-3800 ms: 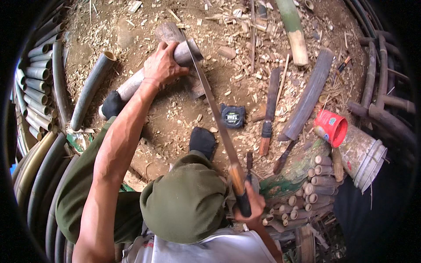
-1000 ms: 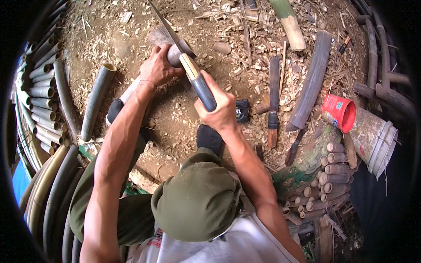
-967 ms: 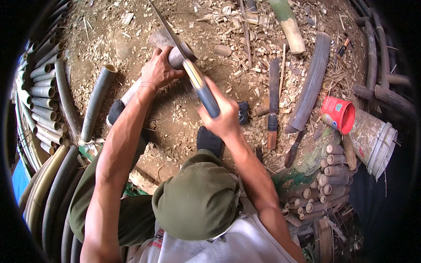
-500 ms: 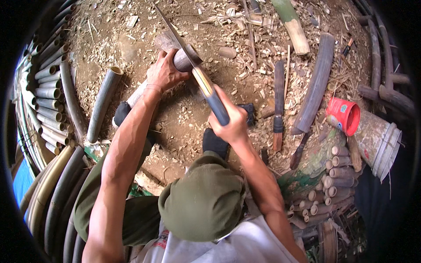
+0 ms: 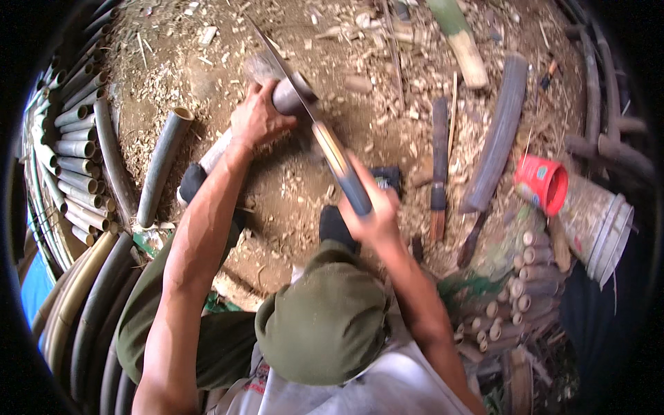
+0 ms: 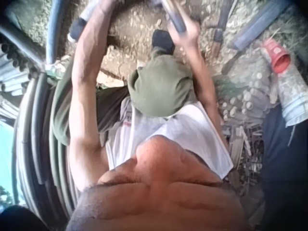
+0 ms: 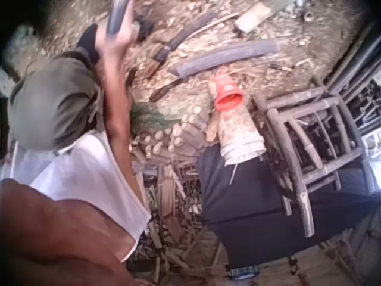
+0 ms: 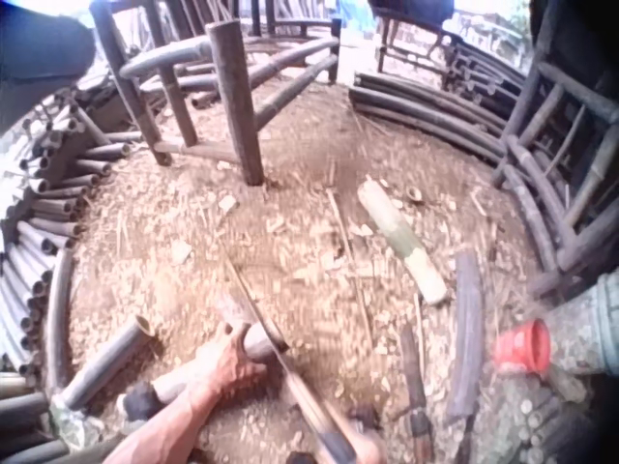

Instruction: The person saws multiple pieces of bamboo by hand using a hand saw while sitting on the ground.

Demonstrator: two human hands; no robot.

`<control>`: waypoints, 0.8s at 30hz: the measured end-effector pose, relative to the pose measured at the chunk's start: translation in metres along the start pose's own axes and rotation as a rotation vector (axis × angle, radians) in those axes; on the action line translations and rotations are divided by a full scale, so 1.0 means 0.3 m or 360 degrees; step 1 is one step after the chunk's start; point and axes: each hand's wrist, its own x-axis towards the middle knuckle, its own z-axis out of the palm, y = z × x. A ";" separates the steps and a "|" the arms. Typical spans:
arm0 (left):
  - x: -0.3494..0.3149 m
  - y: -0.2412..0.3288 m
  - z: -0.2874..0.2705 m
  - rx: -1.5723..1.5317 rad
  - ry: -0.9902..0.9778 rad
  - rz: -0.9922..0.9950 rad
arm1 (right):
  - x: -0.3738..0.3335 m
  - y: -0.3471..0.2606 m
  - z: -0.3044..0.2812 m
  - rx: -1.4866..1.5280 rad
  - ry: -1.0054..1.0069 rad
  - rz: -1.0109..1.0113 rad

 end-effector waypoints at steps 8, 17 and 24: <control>-0.007 -0.022 0.024 0.0115 0.0034 -0.0032 | -0.170 0.073 -0.089 -0.0398 0.0035 -0.0176; -0.026 -0.013 0.007 -0.0012 -0.0020 -0.0081 | -0.322 -0.013 -0.213 -0.0410 -0.0061 -0.0094; 0.000 0.024 0.035 0.0076 0.0195 0.0132 | 0.019 0.069 -0.027 -0.0018 0.0107 -0.0140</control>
